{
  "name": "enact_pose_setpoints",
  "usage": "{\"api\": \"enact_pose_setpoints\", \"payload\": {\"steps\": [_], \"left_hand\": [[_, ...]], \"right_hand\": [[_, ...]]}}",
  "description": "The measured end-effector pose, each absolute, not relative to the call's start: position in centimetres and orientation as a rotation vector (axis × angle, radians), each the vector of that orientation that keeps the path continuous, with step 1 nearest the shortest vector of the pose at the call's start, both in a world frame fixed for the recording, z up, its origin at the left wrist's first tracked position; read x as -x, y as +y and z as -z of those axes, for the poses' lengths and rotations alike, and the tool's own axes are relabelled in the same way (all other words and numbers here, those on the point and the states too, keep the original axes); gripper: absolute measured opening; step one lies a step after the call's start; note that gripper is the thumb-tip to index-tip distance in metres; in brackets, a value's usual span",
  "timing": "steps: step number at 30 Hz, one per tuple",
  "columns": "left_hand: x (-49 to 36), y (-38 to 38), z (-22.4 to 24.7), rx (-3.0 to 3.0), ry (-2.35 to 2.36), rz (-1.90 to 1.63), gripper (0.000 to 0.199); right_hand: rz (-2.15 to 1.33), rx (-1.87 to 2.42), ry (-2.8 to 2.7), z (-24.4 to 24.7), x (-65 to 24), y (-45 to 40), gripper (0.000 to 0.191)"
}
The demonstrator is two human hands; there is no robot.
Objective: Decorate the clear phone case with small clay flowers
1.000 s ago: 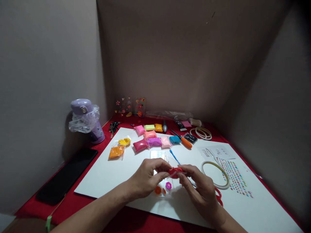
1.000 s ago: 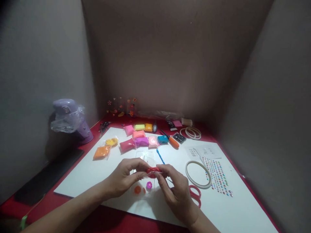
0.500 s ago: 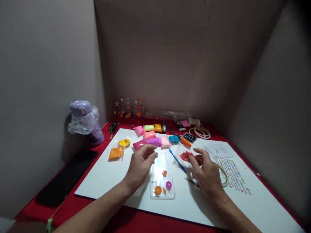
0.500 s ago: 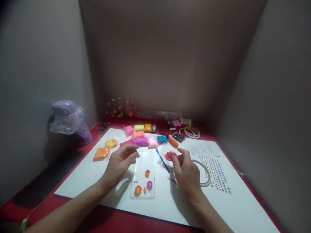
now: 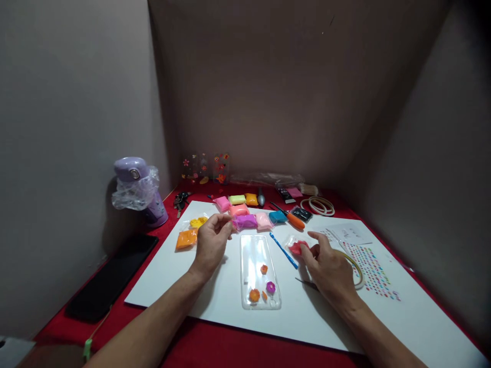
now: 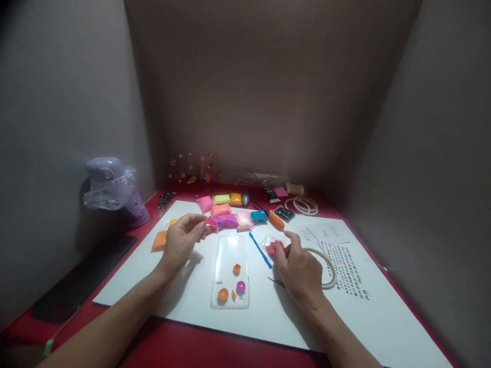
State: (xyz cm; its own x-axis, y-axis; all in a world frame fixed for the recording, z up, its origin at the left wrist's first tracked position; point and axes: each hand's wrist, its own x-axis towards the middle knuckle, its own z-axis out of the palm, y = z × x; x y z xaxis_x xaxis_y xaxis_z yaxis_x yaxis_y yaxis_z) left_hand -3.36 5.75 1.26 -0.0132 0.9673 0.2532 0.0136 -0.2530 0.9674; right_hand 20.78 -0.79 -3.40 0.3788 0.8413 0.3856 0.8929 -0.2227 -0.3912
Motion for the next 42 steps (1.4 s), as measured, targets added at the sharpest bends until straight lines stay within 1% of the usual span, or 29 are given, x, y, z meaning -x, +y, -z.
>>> {"api": "enact_pose_setpoints", "payload": {"steps": [6, 8, 10, 12, 14, 20, 23, 32, 38, 42], "left_hand": [[3.3, 5.4, -1.2, -1.439, 1.097, -1.374, 0.014], [3.2, 5.3, -1.3, -1.457, 1.103, -1.361, 0.012], [3.2, 5.2, -1.2, -1.466, 1.109, -1.351, 0.012], [3.1, 5.1, -1.2, -1.469, 1.111, -1.341, 0.012], [3.1, 5.0, -1.2, -1.464, 1.108, -1.331, 0.012], [3.1, 4.8, -1.2, -1.443, 1.069, -1.311, 0.012], [3.1, 4.8, -1.2, -1.448, 1.067, -1.310, 0.011], [3.1, 4.7, -1.3, -1.433, 1.071, -1.309, 0.012], [3.2, 4.7, -1.3, -1.449, 1.080, -1.306, 0.011], [3.0, 4.6, -1.2, -1.458, 1.076, -1.293, 0.010]], "right_hand": [[0.339, 2.185, -1.551, 3.9, -21.2, -1.0, 0.040], [0.492, 2.095, -1.601, 3.7, -21.3, -1.1, 0.035], [0.587, 1.910, -1.718, 3.4, -21.2, -1.1, 0.027], [0.550, 1.753, -1.876, 3.2, -21.1, -1.1, 0.024], [0.475, 1.689, -1.994, 3.3, -20.9, -0.9, 0.023], [0.382, 1.691, -2.124, 3.9, -21.1, -0.4, 0.023], [0.367, 1.702, -2.149, 3.8, -21.0, -0.5, 0.028], [0.349, 1.694, -2.049, 3.8, -20.6, -0.8, 0.020], [0.402, 1.675, -1.808, 4.0, -21.5, -0.5, 0.029], [0.395, 1.647, -1.809, 3.7, -21.3, -0.6, 0.027]]}}
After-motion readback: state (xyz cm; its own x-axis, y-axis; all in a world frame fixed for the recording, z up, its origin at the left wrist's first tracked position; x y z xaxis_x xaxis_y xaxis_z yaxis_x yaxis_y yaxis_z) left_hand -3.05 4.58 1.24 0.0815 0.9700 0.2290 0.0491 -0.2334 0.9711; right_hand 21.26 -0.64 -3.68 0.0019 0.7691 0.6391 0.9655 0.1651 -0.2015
